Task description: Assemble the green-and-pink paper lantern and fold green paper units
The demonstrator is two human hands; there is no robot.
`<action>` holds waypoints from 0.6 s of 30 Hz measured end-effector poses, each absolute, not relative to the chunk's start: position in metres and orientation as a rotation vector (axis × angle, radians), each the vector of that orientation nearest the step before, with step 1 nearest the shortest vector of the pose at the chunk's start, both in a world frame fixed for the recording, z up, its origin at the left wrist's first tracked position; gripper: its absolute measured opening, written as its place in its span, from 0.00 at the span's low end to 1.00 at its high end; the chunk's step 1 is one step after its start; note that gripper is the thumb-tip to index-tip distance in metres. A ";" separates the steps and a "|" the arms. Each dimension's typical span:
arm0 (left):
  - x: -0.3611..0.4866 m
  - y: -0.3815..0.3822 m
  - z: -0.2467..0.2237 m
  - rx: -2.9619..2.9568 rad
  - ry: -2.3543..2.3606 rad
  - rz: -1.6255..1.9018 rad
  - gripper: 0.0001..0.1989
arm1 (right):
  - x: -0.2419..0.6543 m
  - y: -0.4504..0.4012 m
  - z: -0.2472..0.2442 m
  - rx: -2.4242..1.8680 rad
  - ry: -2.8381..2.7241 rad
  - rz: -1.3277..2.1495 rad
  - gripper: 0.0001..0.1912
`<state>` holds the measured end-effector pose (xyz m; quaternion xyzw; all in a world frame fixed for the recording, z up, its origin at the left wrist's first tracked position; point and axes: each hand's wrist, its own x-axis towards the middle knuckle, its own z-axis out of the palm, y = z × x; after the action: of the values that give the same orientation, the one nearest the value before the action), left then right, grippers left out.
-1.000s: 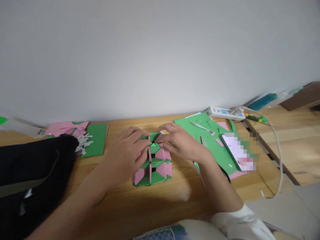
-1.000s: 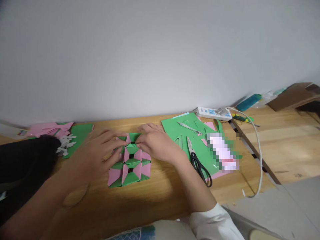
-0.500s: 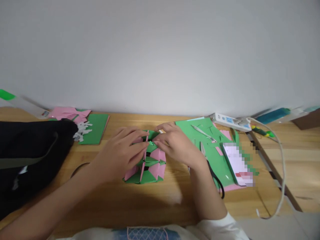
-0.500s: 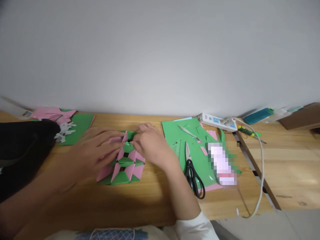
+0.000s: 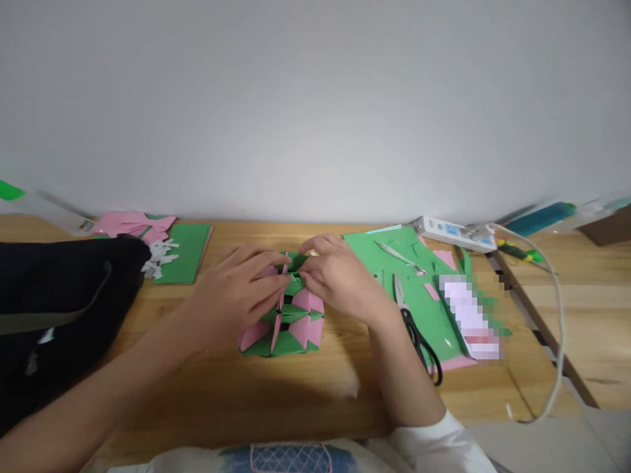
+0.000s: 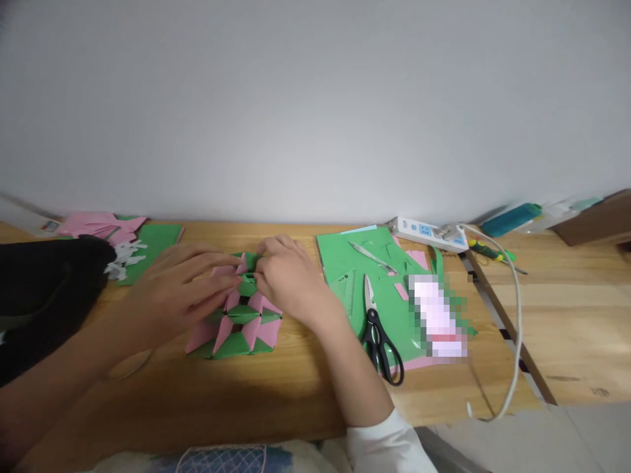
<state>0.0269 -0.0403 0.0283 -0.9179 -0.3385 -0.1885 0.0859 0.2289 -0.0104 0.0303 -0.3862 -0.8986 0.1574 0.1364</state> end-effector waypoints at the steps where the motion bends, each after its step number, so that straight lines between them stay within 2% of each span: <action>1: 0.028 -0.038 0.029 -2.750 -1.025 -0.576 0.10 | 0.229 -0.010 0.030 -1.110 -2.603 0.450 0.11; 4: 0.033 -0.032 0.034 -2.834 -1.132 -0.566 0.12 | 0.229 -0.010 0.029 -1.100 -2.603 0.435 0.12; 11: 0.043 -0.017 0.050 -2.993 -1.390 -0.278 0.09 | 0.228 -0.009 0.029 -1.117 -2.605 0.462 0.11; 18: 0.047 -0.012 0.050 -2.976 -1.338 -0.199 0.11 | 0.227 -0.009 0.029 -1.106 -2.601 0.489 0.11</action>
<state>0.0469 -0.0120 0.0501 -0.9085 -0.4086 -0.0607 -0.0638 0.2272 -0.0090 0.0293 -0.3821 -0.8983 0.1688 0.1362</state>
